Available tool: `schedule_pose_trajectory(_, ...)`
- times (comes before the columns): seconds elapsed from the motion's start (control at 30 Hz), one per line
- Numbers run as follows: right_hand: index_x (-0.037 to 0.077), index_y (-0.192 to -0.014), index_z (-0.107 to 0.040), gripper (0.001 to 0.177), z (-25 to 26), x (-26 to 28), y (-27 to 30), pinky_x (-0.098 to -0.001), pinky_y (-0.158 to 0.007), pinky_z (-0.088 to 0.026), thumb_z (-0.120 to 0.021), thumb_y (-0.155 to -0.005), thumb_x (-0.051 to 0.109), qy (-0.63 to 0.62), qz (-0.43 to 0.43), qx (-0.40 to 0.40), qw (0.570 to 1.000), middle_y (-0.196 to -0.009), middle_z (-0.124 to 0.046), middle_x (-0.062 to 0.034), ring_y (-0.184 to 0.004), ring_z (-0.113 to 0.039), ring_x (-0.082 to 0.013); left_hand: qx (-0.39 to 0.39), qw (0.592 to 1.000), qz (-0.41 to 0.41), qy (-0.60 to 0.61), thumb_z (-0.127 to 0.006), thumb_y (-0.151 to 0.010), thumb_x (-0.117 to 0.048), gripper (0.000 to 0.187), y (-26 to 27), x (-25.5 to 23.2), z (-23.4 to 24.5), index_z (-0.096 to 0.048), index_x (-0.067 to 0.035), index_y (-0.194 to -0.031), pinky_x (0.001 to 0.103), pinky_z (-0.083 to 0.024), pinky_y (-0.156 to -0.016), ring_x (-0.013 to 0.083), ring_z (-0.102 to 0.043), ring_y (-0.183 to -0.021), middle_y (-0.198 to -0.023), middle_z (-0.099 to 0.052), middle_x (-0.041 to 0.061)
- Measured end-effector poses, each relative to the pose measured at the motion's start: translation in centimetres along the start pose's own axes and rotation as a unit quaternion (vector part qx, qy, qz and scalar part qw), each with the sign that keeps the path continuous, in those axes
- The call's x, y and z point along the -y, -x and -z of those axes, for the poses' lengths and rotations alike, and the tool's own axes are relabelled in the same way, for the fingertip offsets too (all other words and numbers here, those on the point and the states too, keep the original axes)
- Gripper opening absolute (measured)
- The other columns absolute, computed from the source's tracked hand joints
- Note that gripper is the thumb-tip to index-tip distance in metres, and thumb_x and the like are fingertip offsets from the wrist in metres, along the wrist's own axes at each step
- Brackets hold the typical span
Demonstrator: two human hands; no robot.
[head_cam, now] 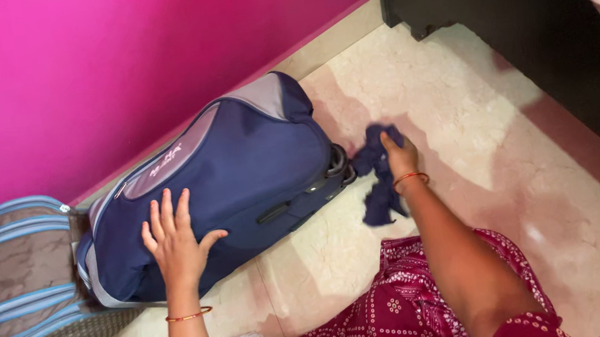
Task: The person sits on the floor and wipes the exterior of a blue duffel bag with a dark cloth. They repeatedly rub and smooth the bag's surface, turning it to access different sides and seams.
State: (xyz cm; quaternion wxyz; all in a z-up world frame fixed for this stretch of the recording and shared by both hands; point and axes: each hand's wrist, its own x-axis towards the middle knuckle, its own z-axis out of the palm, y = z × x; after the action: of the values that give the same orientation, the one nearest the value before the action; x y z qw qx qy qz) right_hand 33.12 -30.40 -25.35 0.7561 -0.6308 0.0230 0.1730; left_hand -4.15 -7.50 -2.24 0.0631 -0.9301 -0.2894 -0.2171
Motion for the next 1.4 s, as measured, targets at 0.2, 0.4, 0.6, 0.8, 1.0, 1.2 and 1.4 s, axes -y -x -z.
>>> schedule_pose_trajectory(0.2,-0.005,-0.149,-0.043,0.066,-6.7,-0.3,3.7,-0.0308,-0.115,-0.032,-0.05,-0.105,0.044,-0.073,0.139,0.204,0.966,-0.148,-0.052,-0.0097,-0.137,-0.046,-0.0187,0.015,0.999,0.025,0.014,-0.084,-0.061,-0.057,0.112,-2.3,0.8,-0.5,-0.041,-0.018,-0.156,0.058,-0.015,-0.121,0.0336,-0.026,-0.154,-0.165,-0.035,0.01)
schedule_pose_trajectory(0.4,-0.005,-0.136,-0.053,0.052,-4.6,-0.6,4.0,-0.034,-0.106,-0.045,-0.061,-0.101,0.033,0.114,0.105,0.255,0.955,-0.131,-0.067,-0.0161,-0.121,-0.062,-0.0244,-0.005,0.999,0.034,0.006,-0.084,-0.059,-0.064,0.115,-2.3,0.1,-0.7,-0.043,-0.015,-0.155,0.057,-0.014,-0.121,0.0314,-0.027,-0.155,-0.163,-0.038,0.01)
schedule_pose_trajectory(0.6,0.003,-0.127,-0.067,0.045,-2.2,-2.7,0.2,-0.0406,-0.099,-0.052,-0.07,-0.086,0.021,0.282,0.125,0.043,0.95,-0.12,-0.072,-0.024,-0.113,-0.069,-0.0384,-0.017,0.999,0.045,0.014,-0.084,-0.058,-0.064,0.116,-1.8,-0.4,-0.8,-0.044,-0.015,-0.154,0.056,-0.013,-0.121,0.0302,-0.027,-0.154,-0.163,-0.039,0.011)
schedule_pose_trajectory(0.8,-0.006,-0.148,-0.042,0.063,-5.8,-7.5,-0.2,-0.0536,-0.099,-0.045,-0.066,-0.095,0.02,0.301,0.158,0.15,0.928,-0.124,-0.061,-0.0373,-0.116,-0.058,-0.0552,-0.024,0.998,0.054,0.012,-0.085,-0.058,-0.064,0.117,-1.7,-0.7,-1.0,-0.042,-0.016,-0.155,0.056,-0.012,-0.121,0.0307,-0.026,-0.154,-0.164,-0.037,0.011)
schedule_pose_trajectory(1.0,-0.011,-0.126,-0.055,0.062,-6.4,-5.3,4.6,-0.0483,-0.095,-0.052,-0.073,-0.087,0.034,0.366,-0.066,0.095,0.923,-0.116,-0.067,-0.0344,-0.11,-0.066,-0.0475,-0.028,0.997,0.075,0.004,-0.086,-0.058,-0.064,0.119,-1.6,-0.9,-1.6,-0.04,-0.016,-0.156,0.059,-0.009,-0.12,0.0327,-0.024,-0.153,-0.164,-0.035,0.013)
schedule_pose_trajectory(1.2,-0.008,-0.117,-0.057,0.051,-8.3,-0.4,13.0,-0.0423,-0.081,-0.054,-0.078,-0.085,0.025,0.264,0.137,0.165,0.94,-0.097,-0.072,-0.024,-0.091,-0.071,-0.0352,-0.018,0.995,0.099,0.01,-0.086,-0.059,-0.065,0.121,-1.3,-1.0,-1.8,-0.036,-0.014,-0.157,0.061,-0.007,-0.121,0.0376,-0.019,-0.154,-0.165,-0.028,0.016)
schedule_pose_trajectory(1.4,0.001,-0.111,-0.06,0.031,-11.0,2.9,19.3,-0.0336,-0.065,-0.047,-0.071,-0.093,0.023,0.275,0.182,0.325,0.886,-0.077,-0.061,-0.0106,-0.067,-0.055,-0.0196,-0.016,0.997,0.055,0.044,-0.083,-0.068,-0.064,0.116,0.2,-0.8,-0.8,-0.033,-0.012,-0.159,0.065,-0.003,-0.121,0.0421,-0.014,-0.156,-0.167,-0.022,0.018)
